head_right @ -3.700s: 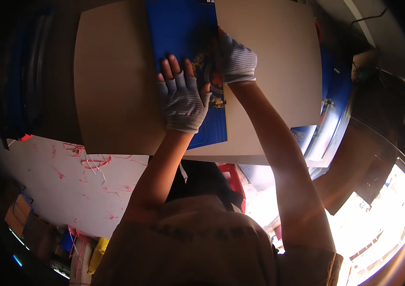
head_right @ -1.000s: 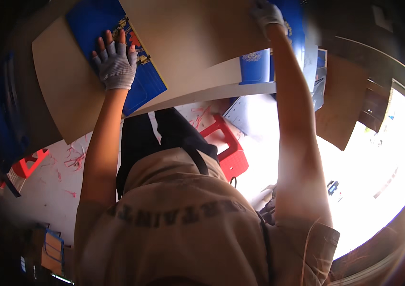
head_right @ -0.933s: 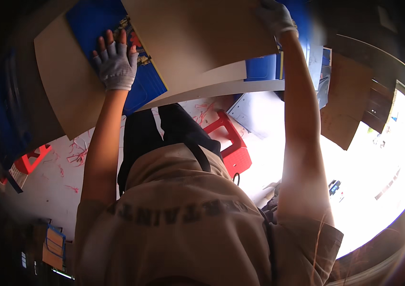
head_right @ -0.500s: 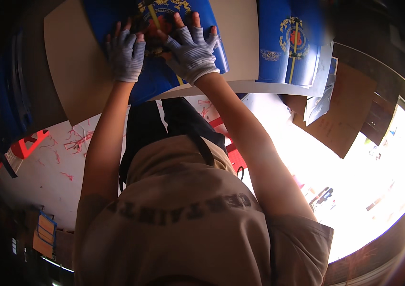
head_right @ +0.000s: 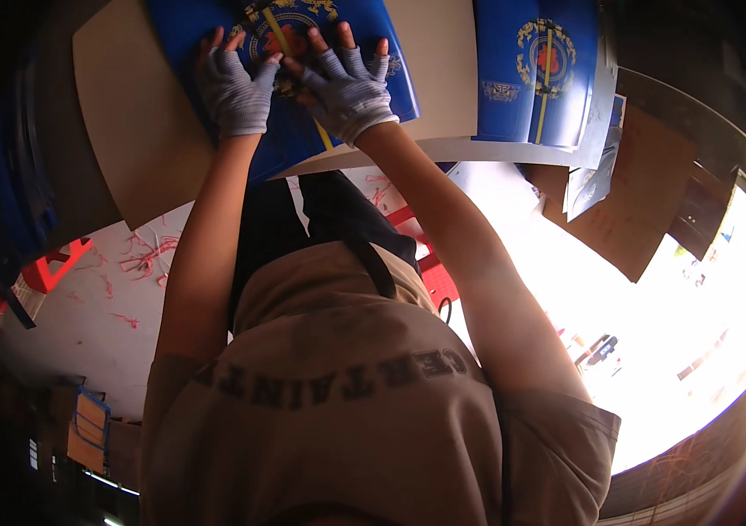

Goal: Folding and pressing down blue folders on a work table.

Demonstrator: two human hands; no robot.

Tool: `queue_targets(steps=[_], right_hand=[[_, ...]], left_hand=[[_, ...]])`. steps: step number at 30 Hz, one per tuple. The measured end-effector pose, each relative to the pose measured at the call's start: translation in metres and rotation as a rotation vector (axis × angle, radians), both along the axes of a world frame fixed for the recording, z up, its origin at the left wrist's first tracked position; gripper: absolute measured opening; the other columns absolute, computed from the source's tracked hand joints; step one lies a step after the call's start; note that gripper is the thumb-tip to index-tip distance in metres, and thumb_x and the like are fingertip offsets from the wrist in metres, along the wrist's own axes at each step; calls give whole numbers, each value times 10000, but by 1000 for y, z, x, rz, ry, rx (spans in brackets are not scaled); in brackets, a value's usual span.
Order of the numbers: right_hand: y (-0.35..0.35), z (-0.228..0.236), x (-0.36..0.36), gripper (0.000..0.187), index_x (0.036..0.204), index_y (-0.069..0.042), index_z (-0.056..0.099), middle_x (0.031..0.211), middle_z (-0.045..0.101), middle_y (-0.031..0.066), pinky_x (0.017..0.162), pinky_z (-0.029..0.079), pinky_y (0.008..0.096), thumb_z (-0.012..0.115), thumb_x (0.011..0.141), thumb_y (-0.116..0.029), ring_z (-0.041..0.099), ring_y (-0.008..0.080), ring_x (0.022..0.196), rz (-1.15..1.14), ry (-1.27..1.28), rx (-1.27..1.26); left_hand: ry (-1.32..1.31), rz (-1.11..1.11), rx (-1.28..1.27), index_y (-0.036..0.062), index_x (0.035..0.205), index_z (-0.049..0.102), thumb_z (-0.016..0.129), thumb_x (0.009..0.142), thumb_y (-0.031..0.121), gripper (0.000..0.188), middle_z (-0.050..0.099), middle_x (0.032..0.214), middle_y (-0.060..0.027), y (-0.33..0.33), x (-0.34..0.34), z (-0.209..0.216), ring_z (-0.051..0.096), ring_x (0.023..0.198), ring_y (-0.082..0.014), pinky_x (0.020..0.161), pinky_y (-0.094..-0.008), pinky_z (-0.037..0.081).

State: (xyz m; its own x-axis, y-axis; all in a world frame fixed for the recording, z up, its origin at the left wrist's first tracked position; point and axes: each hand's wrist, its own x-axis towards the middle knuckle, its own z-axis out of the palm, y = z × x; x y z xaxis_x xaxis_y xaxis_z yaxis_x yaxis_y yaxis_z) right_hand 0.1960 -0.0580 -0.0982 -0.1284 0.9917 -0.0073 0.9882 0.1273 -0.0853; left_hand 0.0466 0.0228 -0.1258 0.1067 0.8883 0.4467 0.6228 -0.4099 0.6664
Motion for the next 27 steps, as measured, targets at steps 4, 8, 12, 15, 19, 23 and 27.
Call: queue_targets(steps=[4,8,12,15,19,23,27], right_hand=[[1,-1,0,535,1354,-386,412,1517,210,9,1009,-57,701,538,846,-496,52,346,1412,-3,-2,9],[3,2,-3,520,1359,-390,401,1516,212,-3,1009,-69,701,498,864,-516,35,330,1415,-15,-68,-72],[4,5,-3,512,1367,-391,386,1516,211,-6,1022,-78,685,455,880,-535,19,315,1418,-19,-55,-104],[5,7,-2,503,1366,-391,387,1520,196,-12,1034,-80,669,427,888,-544,22,298,1420,-36,-22,-125],[5,7,-3,486,1354,-378,412,1526,175,-22,1046,-83,653,370,902,-555,24,277,1422,-65,8,-175],[3,5,-5,514,1354,-339,426,1517,208,-10,1047,-16,668,447,875,-524,80,276,1419,-69,92,-146],[1,0,-3,536,1352,-242,452,1499,262,-1,1060,-40,638,458,870,-477,95,266,1418,-86,40,12]], left_hand=[[516,-27,32,285,1258,536,585,833,433,453,441,1385,47,0,-2,-1,357,1295,-310,1027,-557,239],[599,-44,19,303,1269,527,512,877,404,405,413,1405,85,-1,-1,-2,350,1306,-288,1018,-598,213],[589,-55,15,284,1267,530,500,883,369,395,391,1419,87,-1,2,2,347,1309,-281,1014,-619,200],[653,-93,25,252,1272,527,490,882,343,403,374,1430,84,-1,3,3,340,1315,-283,1009,-632,199],[703,-87,12,219,1326,463,450,891,327,449,341,1453,60,-5,8,3,324,1327,-291,1005,-637,201],[714,-79,-12,183,1365,406,424,899,337,491,271,1490,9,-11,10,-2,272,1351,-306,1025,-627,174],[689,-82,-28,141,1378,383,420,900,356,525,246,1499,-33,-14,16,0,217,1370,-317,1048,-611,138]])
